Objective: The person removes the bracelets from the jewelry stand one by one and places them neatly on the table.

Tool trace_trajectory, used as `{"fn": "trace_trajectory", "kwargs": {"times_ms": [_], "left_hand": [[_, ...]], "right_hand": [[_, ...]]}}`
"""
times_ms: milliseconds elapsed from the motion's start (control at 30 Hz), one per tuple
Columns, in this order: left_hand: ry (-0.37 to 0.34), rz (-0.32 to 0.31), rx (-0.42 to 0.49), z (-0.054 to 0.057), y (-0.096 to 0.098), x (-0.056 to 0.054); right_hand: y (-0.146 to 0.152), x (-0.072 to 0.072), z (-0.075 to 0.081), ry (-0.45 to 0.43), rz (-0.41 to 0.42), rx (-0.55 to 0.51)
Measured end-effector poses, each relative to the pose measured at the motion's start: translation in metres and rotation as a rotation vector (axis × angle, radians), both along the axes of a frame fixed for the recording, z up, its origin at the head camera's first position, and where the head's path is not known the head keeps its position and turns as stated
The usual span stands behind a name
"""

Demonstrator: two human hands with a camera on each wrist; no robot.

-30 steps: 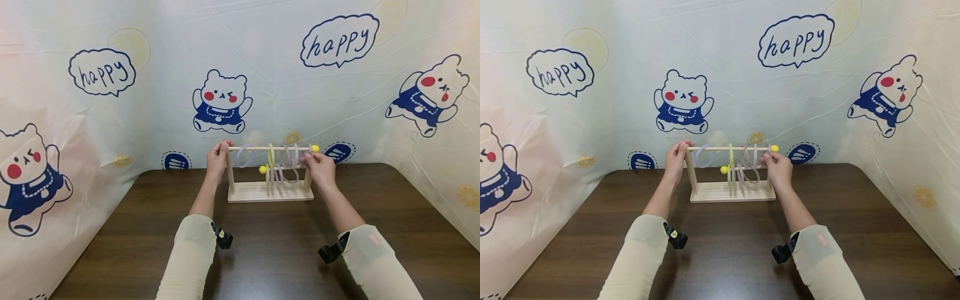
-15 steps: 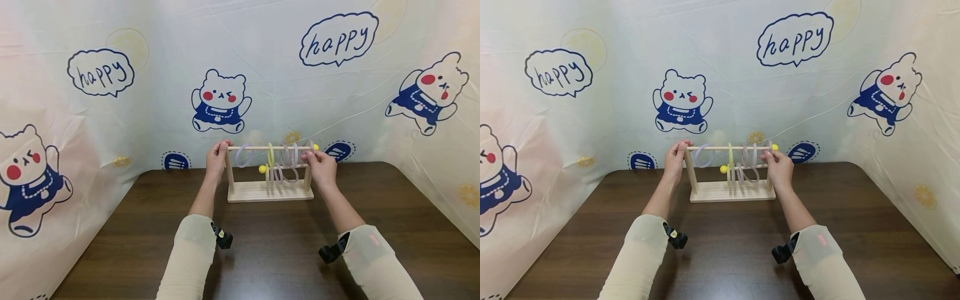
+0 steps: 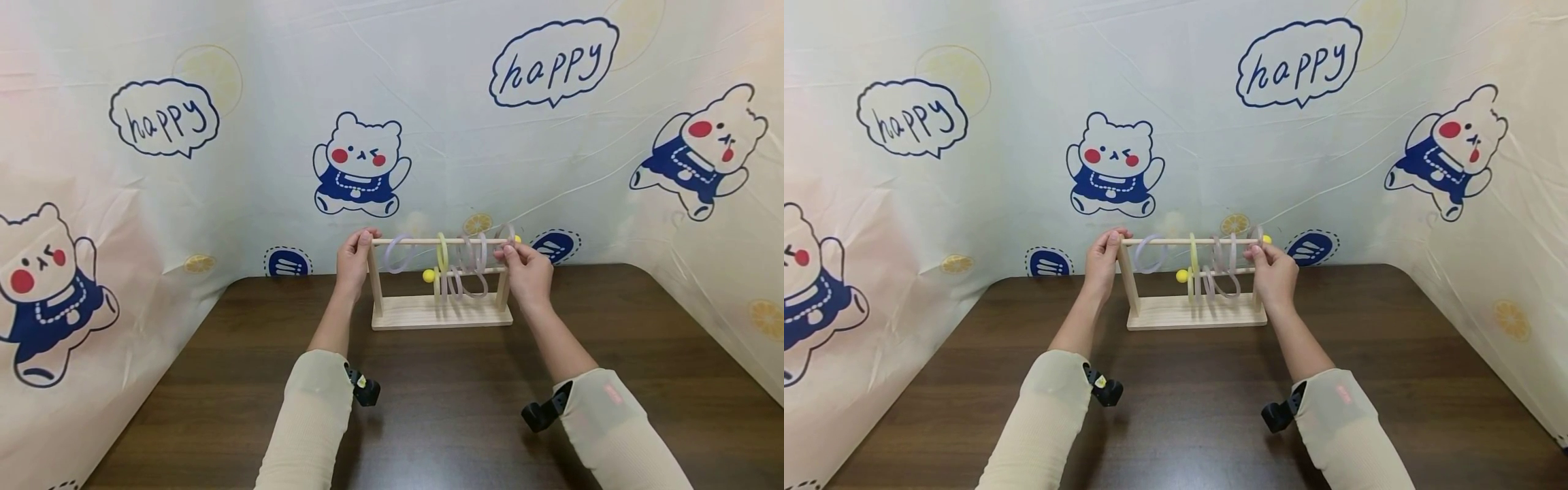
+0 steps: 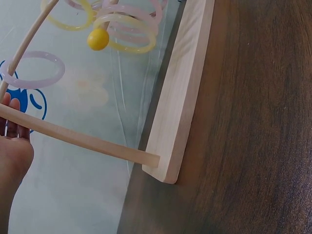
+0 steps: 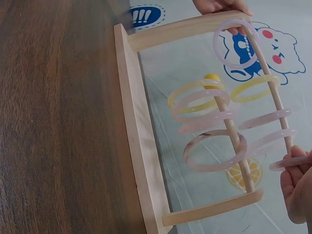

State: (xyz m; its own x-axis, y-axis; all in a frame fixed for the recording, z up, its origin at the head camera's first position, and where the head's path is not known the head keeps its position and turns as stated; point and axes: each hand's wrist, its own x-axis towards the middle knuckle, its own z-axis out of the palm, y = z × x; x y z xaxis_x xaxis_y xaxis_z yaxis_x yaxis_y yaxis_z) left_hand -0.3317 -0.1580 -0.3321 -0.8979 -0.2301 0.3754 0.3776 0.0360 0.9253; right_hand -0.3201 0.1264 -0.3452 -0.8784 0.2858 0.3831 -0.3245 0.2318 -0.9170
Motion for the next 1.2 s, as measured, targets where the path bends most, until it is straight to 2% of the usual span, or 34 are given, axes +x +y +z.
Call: {"fn": "trace_trajectory", "kwargs": {"times_ms": [100, 667, 967, 1200], "left_hand": [[0.012, 0.013, -0.007, -0.0061, -0.0012, -0.0065], [0.031, 0.029, -0.012, -0.0062, -0.0003, -0.0075], [0.039, 0.027, 0.001, -0.007, -0.0003, -0.0084], [0.035, 0.027, -0.006, -0.0074, 0.0002, -0.0079]], "right_hand": [[0.0002, 0.001, 0.001, 0.018, -0.013, 0.009], [0.0054, 0.004, -0.0011, 0.065, -0.075, 0.1], [0.0067, 0.0044, -0.0039, 0.187, -0.151, 0.149], [0.0089, 0.0055, -0.0061, 0.281, -0.222, 0.107]]}}
